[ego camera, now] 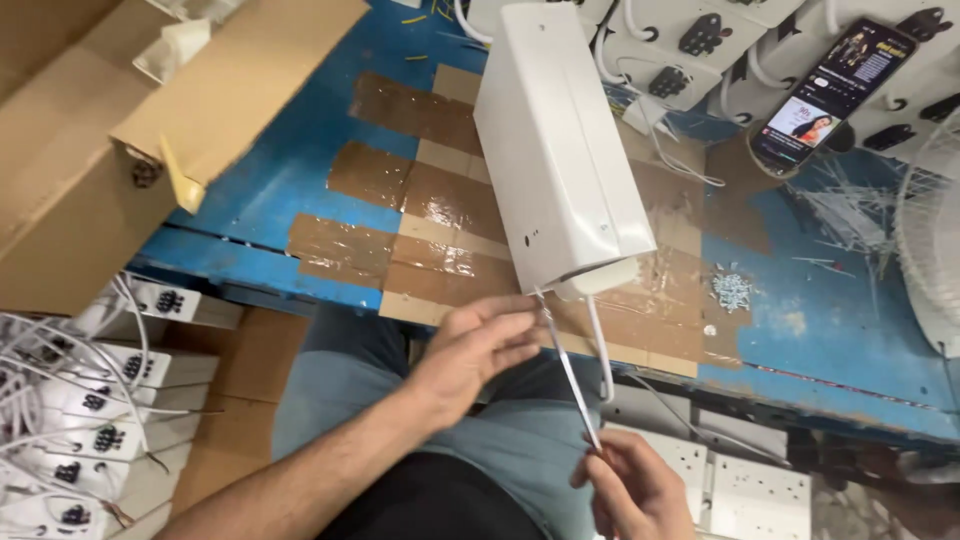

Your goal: The person uses a screwdriver to tighten screws on the end caps of white power strips. They place the finished unit on a stack on the floor, retrieve another unit from a box, and repeat the assembly process.

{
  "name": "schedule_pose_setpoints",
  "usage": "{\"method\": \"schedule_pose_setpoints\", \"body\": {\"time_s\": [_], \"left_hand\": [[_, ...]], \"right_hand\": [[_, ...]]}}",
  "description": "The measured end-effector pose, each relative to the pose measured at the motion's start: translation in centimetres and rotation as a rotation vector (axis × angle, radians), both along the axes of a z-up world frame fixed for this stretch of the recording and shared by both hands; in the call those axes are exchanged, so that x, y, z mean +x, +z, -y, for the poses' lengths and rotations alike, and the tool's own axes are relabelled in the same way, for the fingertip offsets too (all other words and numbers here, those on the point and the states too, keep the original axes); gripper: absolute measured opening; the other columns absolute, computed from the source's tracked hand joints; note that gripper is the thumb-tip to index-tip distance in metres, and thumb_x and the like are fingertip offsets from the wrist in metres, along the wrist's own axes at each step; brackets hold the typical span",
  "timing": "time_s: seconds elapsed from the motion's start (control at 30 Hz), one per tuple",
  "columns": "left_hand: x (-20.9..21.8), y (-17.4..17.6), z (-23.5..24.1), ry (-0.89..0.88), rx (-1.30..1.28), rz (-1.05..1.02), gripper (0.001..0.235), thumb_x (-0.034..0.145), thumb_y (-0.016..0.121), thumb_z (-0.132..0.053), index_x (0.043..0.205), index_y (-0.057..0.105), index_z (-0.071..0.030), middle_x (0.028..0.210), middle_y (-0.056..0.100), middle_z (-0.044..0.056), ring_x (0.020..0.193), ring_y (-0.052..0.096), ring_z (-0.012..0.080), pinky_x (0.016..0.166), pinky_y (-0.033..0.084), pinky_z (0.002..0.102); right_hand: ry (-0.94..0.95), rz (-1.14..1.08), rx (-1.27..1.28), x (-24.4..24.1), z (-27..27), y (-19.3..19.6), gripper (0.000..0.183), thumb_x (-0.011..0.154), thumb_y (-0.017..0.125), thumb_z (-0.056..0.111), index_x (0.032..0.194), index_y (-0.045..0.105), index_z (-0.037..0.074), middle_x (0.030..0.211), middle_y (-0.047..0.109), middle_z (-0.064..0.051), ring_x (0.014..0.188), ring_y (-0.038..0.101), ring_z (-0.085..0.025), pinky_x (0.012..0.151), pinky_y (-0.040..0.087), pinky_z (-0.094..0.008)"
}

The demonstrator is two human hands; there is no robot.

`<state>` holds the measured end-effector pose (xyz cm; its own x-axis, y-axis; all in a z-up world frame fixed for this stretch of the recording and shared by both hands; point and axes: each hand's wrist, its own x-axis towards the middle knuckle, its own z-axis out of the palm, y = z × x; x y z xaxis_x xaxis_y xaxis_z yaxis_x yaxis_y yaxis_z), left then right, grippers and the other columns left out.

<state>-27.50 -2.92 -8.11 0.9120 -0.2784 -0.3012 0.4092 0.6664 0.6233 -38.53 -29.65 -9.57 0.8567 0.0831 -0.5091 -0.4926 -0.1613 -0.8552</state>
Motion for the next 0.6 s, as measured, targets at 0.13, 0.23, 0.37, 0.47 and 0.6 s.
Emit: {"method": "schedule_pose_setpoints", "body": {"time_s": [0.13, 0.23, 0.37, 0.47, 0.6], "left_hand": [[1.0, 0.7, 4.0, -0.018, -0.062, -0.163, 0.037, 0.096, 0.068, -0.03, 0.119, 0.067, -0.001, 0.109, 0.071, 0.006, 0.1, 0.07, 0.0163, 0.092, 0.058, 0.035], [2.0, 1.9, 5.1, -0.035, -0.074, -0.174, 0.046, 0.09, 0.068, -0.04, 0.124, 0.066, -0.008, 0.109, 0.071, 0.001, 0.102, 0.068, 0.0125, 0.095, 0.054, 0.035], [2.1, 2.5, 5.5, 0.01, 0.023, -0.137, 0.051, 0.085, 0.074, -0.043, 0.121, 0.07, -0.007, 0.107, 0.072, 0.001, 0.101, 0.068, 0.0134, 0.094, 0.053, 0.036], [1.9, 2.4, 5.7, 0.032, 0.05, -0.141, 0.052, 0.085, 0.075, -0.044, 0.12, 0.071, -0.006, 0.105, 0.073, 0.002, 0.102, 0.07, 0.0141, 0.094, 0.054, 0.036], [2.1, 2.4, 5.8, 0.07, 0.064, -0.133, 0.053, 0.085, 0.075, -0.044, 0.118, 0.072, -0.003, 0.104, 0.072, 0.003, 0.1, 0.069, 0.0148, 0.094, 0.054, 0.037]], "right_hand": [[-0.115, 0.174, -0.03, -3.5, 4.2, -4.5, 0.033, 0.085, 0.074, 0.002, 0.117, 0.069, -0.003, 0.075, 0.078, -0.018, 0.047, 0.056, -0.009, 0.041, 0.041, -0.023], [-0.175, 0.614, -0.163, -4.9, 3.6, -5.1, 0.032, 0.086, 0.076, -0.003, 0.118, 0.069, -0.004, 0.095, 0.076, -0.016, 0.084, 0.072, -0.012, 0.076, 0.058, -0.027], [-0.287, 0.403, -0.215, -4.3, 2.9, -4.2, 0.035, 0.084, 0.078, -0.003, 0.118, 0.073, -0.003, 0.089, 0.077, -0.017, 0.069, 0.068, -0.014, 0.06, 0.054, -0.028], [-0.302, 0.206, -0.231, -3.2, 1.8, -2.7, 0.037, 0.081, 0.077, -0.003, 0.117, 0.073, -0.001, 0.082, 0.079, -0.018, 0.05, 0.062, -0.014, 0.042, 0.048, -0.028], [-0.288, 0.243, -0.2, -2.6, 1.4, -2.4, 0.036, 0.081, 0.074, -0.002, 0.117, 0.07, -0.002, 0.082, 0.079, -0.017, 0.052, 0.066, -0.011, 0.039, 0.048, -0.027]]}}
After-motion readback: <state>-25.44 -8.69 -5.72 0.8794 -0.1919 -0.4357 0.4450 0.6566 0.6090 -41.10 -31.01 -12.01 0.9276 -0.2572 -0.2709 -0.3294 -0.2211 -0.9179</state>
